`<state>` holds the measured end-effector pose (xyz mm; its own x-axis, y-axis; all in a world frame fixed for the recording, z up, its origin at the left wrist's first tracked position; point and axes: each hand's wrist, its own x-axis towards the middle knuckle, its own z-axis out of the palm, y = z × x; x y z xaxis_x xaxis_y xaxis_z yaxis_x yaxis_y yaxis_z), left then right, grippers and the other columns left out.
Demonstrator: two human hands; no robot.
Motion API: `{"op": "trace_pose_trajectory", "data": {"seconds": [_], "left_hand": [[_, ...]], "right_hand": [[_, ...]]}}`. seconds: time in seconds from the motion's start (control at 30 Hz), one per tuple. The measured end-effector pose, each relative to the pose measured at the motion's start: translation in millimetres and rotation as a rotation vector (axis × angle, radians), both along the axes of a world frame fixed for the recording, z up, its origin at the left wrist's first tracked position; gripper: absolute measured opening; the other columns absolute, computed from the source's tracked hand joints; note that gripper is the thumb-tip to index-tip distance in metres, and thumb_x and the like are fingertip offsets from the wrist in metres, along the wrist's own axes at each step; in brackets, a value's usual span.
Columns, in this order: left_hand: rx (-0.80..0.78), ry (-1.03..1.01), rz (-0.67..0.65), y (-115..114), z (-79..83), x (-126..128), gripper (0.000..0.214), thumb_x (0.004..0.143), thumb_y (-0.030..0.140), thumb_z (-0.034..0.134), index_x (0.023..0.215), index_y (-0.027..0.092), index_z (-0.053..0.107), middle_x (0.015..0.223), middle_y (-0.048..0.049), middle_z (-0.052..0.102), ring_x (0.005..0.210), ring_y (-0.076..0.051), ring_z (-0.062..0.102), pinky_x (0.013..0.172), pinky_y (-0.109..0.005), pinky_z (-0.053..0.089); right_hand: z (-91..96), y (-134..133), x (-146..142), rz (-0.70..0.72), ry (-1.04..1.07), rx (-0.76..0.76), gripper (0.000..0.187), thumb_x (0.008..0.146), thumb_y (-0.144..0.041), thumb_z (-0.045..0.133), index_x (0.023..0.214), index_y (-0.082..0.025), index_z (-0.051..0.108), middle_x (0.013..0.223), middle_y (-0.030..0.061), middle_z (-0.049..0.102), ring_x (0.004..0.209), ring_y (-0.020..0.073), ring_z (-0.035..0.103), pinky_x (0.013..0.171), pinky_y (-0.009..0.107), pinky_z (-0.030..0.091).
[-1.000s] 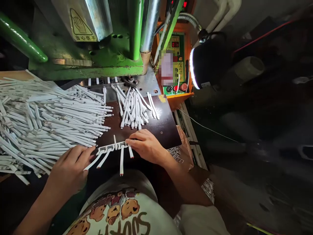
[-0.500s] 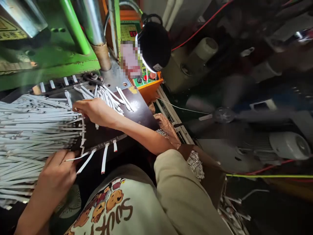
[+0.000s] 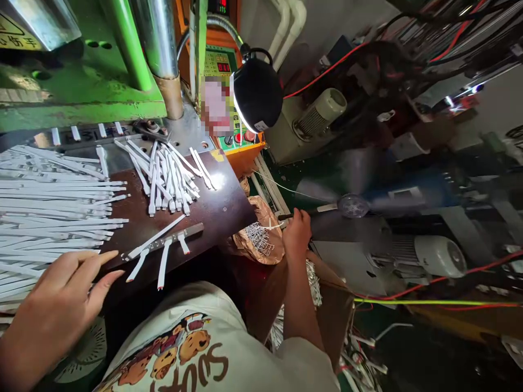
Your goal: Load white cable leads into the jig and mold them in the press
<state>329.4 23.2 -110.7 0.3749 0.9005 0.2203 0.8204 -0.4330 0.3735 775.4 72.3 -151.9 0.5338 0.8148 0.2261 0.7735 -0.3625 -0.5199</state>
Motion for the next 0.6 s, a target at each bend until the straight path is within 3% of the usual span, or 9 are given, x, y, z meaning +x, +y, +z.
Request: {"op": "trace_pose_trajectory", "data": {"seconds": [0.07, 0.17, 0.23, 0.33, 0.43, 0.5, 0.6], "left_hand": [[0.016, -0.011, -0.026, 4.6, 9.0, 5.4, 0.031, 0.098, 0.028, 0.050, 0.126, 0.016, 0.054, 0.104, -0.0095, 0.056, 0.097, -0.026, 0.057, 0.092, -0.041, 0.044], [-0.023, -0.030, -0.092, 19.3, 16.3, 13.8, 0.030, 0.099, 0.023, 0.043, 0.127, 0.018, 0.053, 0.108, -0.0068, 0.057, 0.099, -0.020, 0.059, 0.091, -0.032, 0.045], [-0.095, -0.049, -0.095, 33.9, 16.0, 18.5, 0.033, 0.100, 0.020, 0.036, 0.126, 0.020, 0.055, 0.110, -0.0056, 0.059, 0.098, -0.017, 0.061, 0.087, -0.029, 0.045], [-0.240, 0.002, -0.027, 58.2, 16.6, 28.2, 0.033, 0.101, 0.030, 0.034, 0.112, 0.020, 0.062, 0.098, -0.0051, 0.063, 0.088, -0.018, 0.063, 0.077, -0.031, 0.046], [-0.481, 0.154, -0.034, 77.4, 25.8, 41.8, 0.032, 0.097, 0.036, 0.038, 0.086, 0.020, 0.063, 0.083, -0.0047, 0.063, 0.078, -0.020, 0.062, 0.072, -0.033, 0.043], [-0.592, 0.211, -0.057, 84.4, 33.4, 49.2, 0.029, 0.094, 0.032, 0.040, 0.080, 0.019, 0.061, 0.081, -0.0053, 0.064, 0.078, -0.021, 0.063, 0.071, -0.032, 0.043], [-0.592, 0.205, -0.051, 86.2, 38.4, 53.2, 0.027, 0.091, 0.030, 0.039, 0.079, 0.019, 0.060, 0.081, -0.0059, 0.066, 0.077, -0.020, 0.063, 0.070, -0.031, 0.042]], "right_hand": [[11.5, 1.5, -41.0, 0.274, -0.047, 0.033, 0.032, 0.089, -0.032, 0.055, 0.113, -0.018, 0.070, 0.112, 0.0137, 0.066, 0.108, 0.0276, 0.063, 0.098, 0.046, 0.050], [28.7, 6.4, -116.8, 0.953, 0.052, 0.171, 0.037, 0.093, -0.040, 0.062, 0.125, -0.022, 0.065, 0.109, 0.0095, 0.064, 0.101, 0.0194, 0.063, 0.090, 0.033, 0.055], [34.9, 9.2, -159.2, 1.259, 0.134, 0.270, 0.045, 0.092, -0.045, 0.065, 0.128, -0.019, 0.063, 0.107, 0.0093, 0.062, 0.098, 0.0161, 0.062, 0.086, 0.027, 0.055], [36.7, 15.1, -195.6, 1.415, 0.064, 0.483, 0.042, 0.091, -0.050, 0.064, 0.117, -0.018, 0.068, 0.086, 0.0029, 0.060, 0.077, 0.0103, 0.059, 0.072, 0.023, 0.052], [37.6, 24.7, -206.6, 1.475, -0.105, 0.683, 0.036, 0.090, -0.052, 0.065, 0.105, -0.020, 0.073, 0.068, -0.0030, 0.051, 0.060, 0.0080, 0.051, 0.055, 0.022, 0.043], [38.6, 31.8, -208.7, 1.528, -0.190, 0.721, 0.024, 0.091, -0.043, 0.067, 0.101, -0.022, 0.074, 0.065, -0.0033, 0.049, 0.058, 0.0082, 0.050, 0.053, 0.023, 0.040], [35.6, 41.6, -209.8, 1.617, -0.291, 0.681, 0.013, 0.094, -0.033, 0.064, 0.093, -0.025, 0.074, 0.065, -0.0031, 0.051, 0.057, 0.0080, 0.050, 0.056, 0.023, 0.043]]}}
